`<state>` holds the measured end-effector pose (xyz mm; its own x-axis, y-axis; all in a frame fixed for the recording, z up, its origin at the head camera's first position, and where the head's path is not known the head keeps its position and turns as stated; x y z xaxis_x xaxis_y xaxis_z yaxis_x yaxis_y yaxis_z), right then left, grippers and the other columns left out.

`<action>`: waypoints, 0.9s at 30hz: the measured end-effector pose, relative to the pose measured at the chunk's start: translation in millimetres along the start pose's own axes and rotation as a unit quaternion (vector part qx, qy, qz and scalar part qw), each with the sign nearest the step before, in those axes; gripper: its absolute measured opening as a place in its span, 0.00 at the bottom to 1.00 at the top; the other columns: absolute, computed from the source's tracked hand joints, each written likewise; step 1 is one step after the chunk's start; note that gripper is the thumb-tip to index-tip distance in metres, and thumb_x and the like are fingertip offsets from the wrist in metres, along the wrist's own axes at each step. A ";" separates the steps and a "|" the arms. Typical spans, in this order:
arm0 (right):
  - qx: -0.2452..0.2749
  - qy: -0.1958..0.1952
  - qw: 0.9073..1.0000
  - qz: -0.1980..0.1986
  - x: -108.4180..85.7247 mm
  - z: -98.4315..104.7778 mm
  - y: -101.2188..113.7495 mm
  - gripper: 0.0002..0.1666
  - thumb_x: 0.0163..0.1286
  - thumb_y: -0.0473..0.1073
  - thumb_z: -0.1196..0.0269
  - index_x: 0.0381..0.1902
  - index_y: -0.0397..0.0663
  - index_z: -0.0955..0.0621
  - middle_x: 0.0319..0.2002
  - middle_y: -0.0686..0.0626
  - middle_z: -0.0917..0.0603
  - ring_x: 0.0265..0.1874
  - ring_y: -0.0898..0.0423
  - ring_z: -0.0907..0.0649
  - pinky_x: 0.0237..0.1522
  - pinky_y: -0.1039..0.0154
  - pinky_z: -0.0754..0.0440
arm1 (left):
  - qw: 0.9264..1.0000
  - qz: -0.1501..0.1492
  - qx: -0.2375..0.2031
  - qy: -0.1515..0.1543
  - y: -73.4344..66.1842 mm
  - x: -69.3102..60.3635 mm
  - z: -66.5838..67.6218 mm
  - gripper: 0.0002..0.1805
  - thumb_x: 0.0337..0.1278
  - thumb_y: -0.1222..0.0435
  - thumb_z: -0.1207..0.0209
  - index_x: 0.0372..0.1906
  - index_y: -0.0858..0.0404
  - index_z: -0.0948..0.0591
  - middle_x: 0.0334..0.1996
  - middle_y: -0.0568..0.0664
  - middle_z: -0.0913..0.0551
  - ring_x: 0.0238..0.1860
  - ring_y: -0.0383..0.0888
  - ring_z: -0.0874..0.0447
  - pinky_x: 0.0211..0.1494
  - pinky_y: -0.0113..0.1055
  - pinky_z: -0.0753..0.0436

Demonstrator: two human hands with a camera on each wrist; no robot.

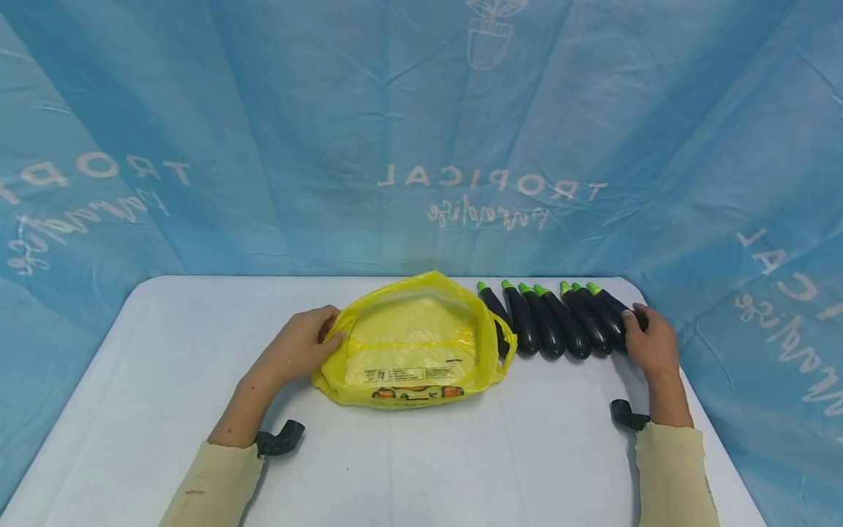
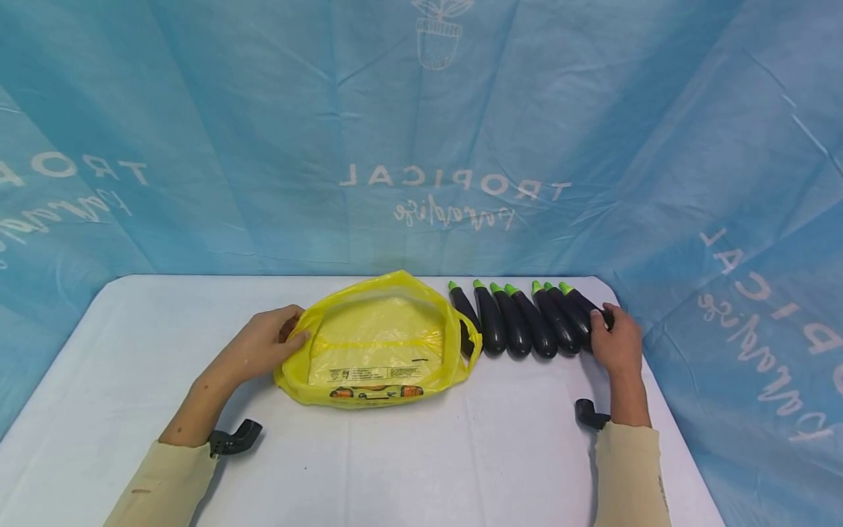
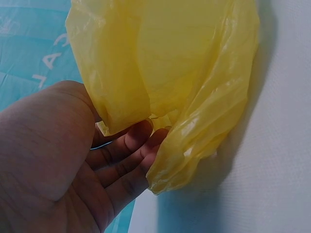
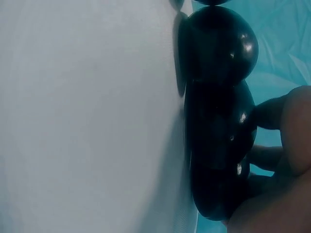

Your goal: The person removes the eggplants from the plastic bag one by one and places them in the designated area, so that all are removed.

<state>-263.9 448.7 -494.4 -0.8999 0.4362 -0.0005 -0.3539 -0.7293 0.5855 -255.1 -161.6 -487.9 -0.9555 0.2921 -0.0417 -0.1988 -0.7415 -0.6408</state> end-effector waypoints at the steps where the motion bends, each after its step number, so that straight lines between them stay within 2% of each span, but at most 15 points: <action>1: 0.001 0.000 1.000 0.000 0.0 0.2 0.1 0.37 0.86 0.55 0.58 0.81 0.35 0.38 0.77 0.26 0.37 0.78 0.28 0.38 0.76 0.31 0.42 | 1.000 -0.002 -0.001 -0.001 -0.1 -0.3 0.3 0.14 0.74 0.62 0.38 0.56 0.64 0.19 0.34 0.48 0.19 0.33 0.45 0.24 0.39 0.42 0.23; 4: 0.001 -0.013 1.000 0.015 -1.0 2.0 4.3 0.39 0.86 0.55 0.57 0.80 0.33 0.38 0.76 0.26 0.35 0.77 0.28 0.37 0.76 0.32 0.41 | 1.000 -0.011 -0.006 -0.002 -0.9 -1.1 1.7 0.13 0.74 0.62 0.38 0.56 0.64 0.19 0.33 0.48 0.20 0.32 0.45 0.25 0.39 0.42 0.24; 7: 0.000 -0.042 0.998 0.044 -4.4 6.6 13.6 0.37 0.86 0.53 0.54 0.78 0.30 0.36 0.73 0.25 0.32 0.76 0.28 0.36 0.75 0.32 0.41 | 1.000 -0.012 -0.006 -0.004 -0.1 -1.6 2.4 0.13 0.74 0.61 0.38 0.55 0.64 0.19 0.33 0.48 0.20 0.32 0.45 0.25 0.38 0.42 0.24; 11: -0.007 -0.077 0.994 0.083 -11.2 11.7 30.3 0.34 0.85 0.50 0.51 0.75 0.28 0.31 0.71 0.25 0.30 0.75 0.28 0.36 0.75 0.32 0.42 | 1.000 -0.009 -0.005 -0.008 1.7 -1.9 3.4 0.13 0.75 0.61 0.38 0.56 0.64 0.19 0.33 0.48 0.20 0.33 0.46 0.25 0.39 0.42 0.23; 15: -0.010 -0.095 0.988 0.123 -18.2 11.7 48.7 0.31 0.83 0.47 0.47 0.71 0.27 0.28 0.68 0.24 0.29 0.73 0.27 0.35 0.75 0.31 0.44 | 1.000 -0.005 -0.012 -0.010 2.5 -1.8 4.7 0.14 0.75 0.62 0.39 0.58 0.64 0.19 0.35 0.49 0.18 0.34 0.46 0.24 0.40 0.42 0.22; 23: -0.008 -0.102 0.971 0.216 -35.1 3.1 80.3 0.26 0.78 0.41 0.41 0.62 0.22 0.25 0.61 0.23 0.26 0.66 0.25 0.32 0.68 0.29 0.41 | 0.999 0.009 -0.009 -0.029 2.4 -1.5 9.8 0.17 0.75 0.63 0.39 0.61 0.66 0.20 0.37 0.51 0.17 0.34 0.45 0.23 0.40 0.41 0.21; 27: -0.015 -0.084 0.971 0.224 -42.6 1.0 92.0 0.26 0.79 0.42 0.40 0.63 0.23 0.25 0.63 0.24 0.27 0.68 0.26 0.33 0.67 0.28 0.39 | 0.999 0.012 -0.006 -0.031 2.0 -1.7 11.1 0.17 0.75 0.63 0.40 0.61 0.67 0.20 0.35 0.50 0.19 0.33 0.45 0.24 0.38 0.41 0.22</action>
<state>-257.9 363.6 -439.8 -0.9122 0.1489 0.3818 0.0541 -0.8797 0.4723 -256.3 -170.3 -480.6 -0.9716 0.2366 -0.0093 -0.1740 -0.7398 -0.6500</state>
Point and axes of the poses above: each hand's wrist, its own x-axis towards the middle knuckle, its own z-axis out of the back of the hand, y = z × x, the point moved 8 cm from there along x, towards the middle knuckle
